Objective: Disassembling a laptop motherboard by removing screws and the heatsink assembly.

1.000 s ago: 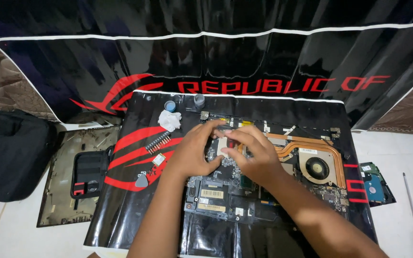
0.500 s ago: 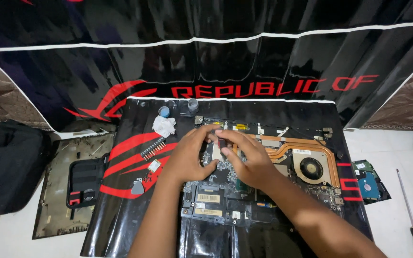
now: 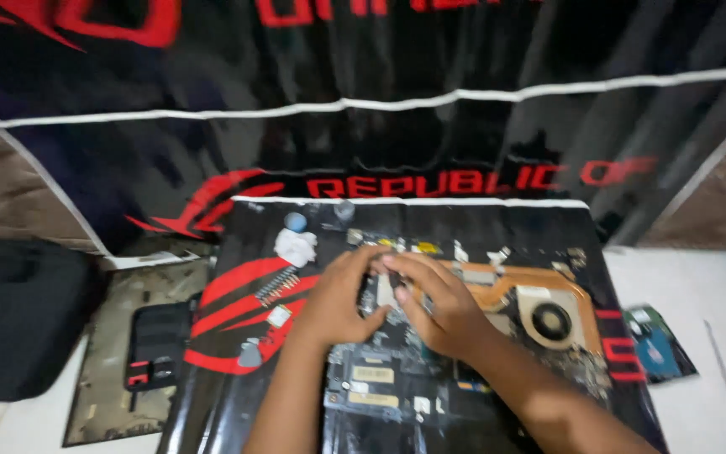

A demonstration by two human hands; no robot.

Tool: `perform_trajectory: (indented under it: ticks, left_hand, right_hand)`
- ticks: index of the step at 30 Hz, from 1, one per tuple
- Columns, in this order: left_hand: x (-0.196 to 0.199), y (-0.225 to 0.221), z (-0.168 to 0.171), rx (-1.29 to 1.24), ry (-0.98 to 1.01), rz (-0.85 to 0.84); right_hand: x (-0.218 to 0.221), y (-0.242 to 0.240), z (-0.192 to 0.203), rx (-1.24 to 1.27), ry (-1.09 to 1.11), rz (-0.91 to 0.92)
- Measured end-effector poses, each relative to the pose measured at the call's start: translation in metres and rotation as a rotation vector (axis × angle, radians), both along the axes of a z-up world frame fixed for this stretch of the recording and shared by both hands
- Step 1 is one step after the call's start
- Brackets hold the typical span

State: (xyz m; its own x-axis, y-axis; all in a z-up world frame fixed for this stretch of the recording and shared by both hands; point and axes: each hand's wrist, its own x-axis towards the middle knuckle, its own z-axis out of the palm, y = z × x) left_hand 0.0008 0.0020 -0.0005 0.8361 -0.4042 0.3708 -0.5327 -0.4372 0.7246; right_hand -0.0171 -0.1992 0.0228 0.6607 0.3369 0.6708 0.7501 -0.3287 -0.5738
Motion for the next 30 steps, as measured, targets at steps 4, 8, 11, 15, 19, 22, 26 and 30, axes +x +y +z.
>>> perform_trajectory:
  ticks: [4, 8, 11, 15, 19, 22, 26, 30]
  left_hand:
    - [-0.002, 0.002, 0.004, -0.051, -0.009, 0.005]
    - [-0.001, 0.000, 0.005, -0.027, -0.027, -0.006]
    - [-0.006, -0.004, 0.008, -0.024, -0.025, 0.033]
    - [-0.009, -0.007, 0.009, -0.014, -0.025, 0.085]
    - [-0.009, -0.007, 0.009, 0.002, -0.005, 0.097]
    - [-0.011, -0.006, 0.009, -0.023, -0.028, 0.098]
    - [-0.012, -0.006, 0.011, -0.025, -0.016, 0.101]
    - [-0.013, -0.006, 0.013, -0.031, -0.037, 0.092]
  right_hand:
    - [0.013, 0.002, -0.012, -0.149, -0.447, -0.058]
    - [0.008, -0.001, -0.013, -0.138, -0.297, -0.052]
    - [0.000, -0.001, 0.000, -0.081, 0.065, 0.021]
    - [-0.001, 0.000, 0.001, -0.122, 0.105, 0.048]
    - [0.000, -0.002, -0.003, -0.163, 0.139, -0.008]
    - [0.000, -0.002, -0.004, -0.173, 0.246, -0.017]
    - [0.000, -0.002, -0.005, -0.196, 0.255, 0.000]
    - [-0.003, 0.001, 0.006, -0.156, 0.235, 0.028]
